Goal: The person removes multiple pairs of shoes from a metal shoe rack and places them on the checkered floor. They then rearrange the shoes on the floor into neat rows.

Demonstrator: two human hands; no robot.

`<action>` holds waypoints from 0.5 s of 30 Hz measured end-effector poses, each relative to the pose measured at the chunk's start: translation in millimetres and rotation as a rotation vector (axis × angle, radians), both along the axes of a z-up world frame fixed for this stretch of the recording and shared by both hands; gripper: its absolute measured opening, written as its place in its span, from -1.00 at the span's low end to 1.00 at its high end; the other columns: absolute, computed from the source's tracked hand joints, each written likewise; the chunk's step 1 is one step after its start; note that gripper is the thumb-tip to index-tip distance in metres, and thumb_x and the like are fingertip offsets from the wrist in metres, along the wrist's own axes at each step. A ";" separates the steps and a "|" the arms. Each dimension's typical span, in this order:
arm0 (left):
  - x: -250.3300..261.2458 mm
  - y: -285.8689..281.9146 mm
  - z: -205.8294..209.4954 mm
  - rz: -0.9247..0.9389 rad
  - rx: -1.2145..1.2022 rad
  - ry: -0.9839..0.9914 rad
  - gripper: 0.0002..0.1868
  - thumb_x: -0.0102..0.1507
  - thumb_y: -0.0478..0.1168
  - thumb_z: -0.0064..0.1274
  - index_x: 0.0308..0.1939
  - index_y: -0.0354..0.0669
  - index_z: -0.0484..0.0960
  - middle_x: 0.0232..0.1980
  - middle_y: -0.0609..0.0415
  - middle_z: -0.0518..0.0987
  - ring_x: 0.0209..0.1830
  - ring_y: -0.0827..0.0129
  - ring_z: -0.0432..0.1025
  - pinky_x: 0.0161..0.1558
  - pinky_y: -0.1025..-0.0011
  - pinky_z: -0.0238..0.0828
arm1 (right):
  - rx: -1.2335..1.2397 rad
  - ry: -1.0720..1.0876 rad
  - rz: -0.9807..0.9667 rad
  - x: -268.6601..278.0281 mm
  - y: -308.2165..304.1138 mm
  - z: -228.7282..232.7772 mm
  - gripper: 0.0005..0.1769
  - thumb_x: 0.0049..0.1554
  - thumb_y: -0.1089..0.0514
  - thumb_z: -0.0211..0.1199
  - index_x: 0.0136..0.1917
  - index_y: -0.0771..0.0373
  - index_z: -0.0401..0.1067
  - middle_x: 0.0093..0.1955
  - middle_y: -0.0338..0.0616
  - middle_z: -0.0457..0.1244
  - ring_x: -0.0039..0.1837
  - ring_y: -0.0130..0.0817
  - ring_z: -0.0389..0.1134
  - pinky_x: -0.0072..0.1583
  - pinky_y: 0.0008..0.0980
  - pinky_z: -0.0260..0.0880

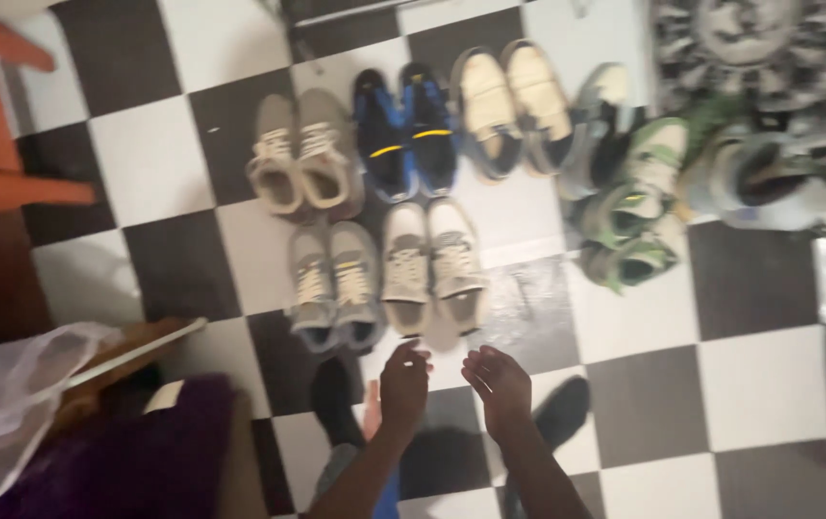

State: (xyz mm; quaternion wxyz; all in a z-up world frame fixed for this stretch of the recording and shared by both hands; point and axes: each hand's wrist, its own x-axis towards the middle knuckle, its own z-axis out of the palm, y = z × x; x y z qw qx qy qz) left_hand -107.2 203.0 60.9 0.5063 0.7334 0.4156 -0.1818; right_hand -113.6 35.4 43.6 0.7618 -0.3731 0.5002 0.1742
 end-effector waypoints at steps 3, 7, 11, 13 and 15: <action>-23.0 -72.3 -48.3 -0.043 -0.325 -0.165 -0.68 0.30 -0.25 -0.09 0.09 -0.24 0.61 -0.21 -0.02 0.71 -0.27 0.34 0.62 -0.23 0.46 0.53 | -0.009 0.029 -0.082 8.1 -71.4 8.8 -0.61 0.27 0.27 0.07 0.31 0.54 0.27 0.12 0.23 0.31 0.13 0.02 0.40 0.24 -0.09 0.49; -20.8 -159.2 -74.0 -0.412 -0.028 -0.489 -0.88 0.27 -0.25 0.11 -0.16 -0.15 0.69 -0.20 -0.01 0.68 -0.25 0.29 0.55 -0.21 0.42 0.47 | 0.119 -0.177 -0.146 19.5 -148.0 29.5 -0.53 0.21 0.20 0.07 0.33 0.51 0.25 0.18 0.25 0.30 0.20 0.02 0.39 0.29 -0.08 0.47; 30.5 -236.8 -17.3 -0.454 -0.148 -0.256 -0.81 0.23 -0.20 0.11 -0.16 -0.20 0.69 -0.23 -0.04 0.66 -0.29 0.26 0.60 -0.21 0.37 0.54 | 0.021 -0.041 -0.108 43.8 -203.7 60.1 -0.52 0.23 0.20 0.11 0.34 0.50 0.26 0.21 0.16 0.30 0.26 -0.05 0.37 0.33 -0.13 0.41; 60.5 -262.4 18.9 -0.436 -0.209 -0.206 -0.80 0.26 -0.20 0.08 -0.18 -0.24 0.72 -0.25 -0.10 0.68 -0.27 0.21 0.60 -0.17 0.31 0.51 | 0.020 -0.112 -0.112 46.1 -233.8 40.3 -0.53 0.24 0.21 0.09 0.36 0.50 0.25 0.21 0.16 0.29 0.26 -0.05 0.36 0.32 -0.12 0.41; 69.8 -276.9 27.8 -0.416 -0.265 -0.142 -0.78 0.30 -0.20 0.05 -0.19 -0.27 0.74 -0.27 -0.15 0.70 -0.25 0.15 0.60 -0.13 0.24 0.48 | 0.028 -0.168 -0.117 49.9 -248.0 39.5 -0.53 0.25 0.21 0.08 0.37 0.49 0.24 0.21 0.17 0.28 0.27 -0.05 0.35 0.32 -0.12 0.41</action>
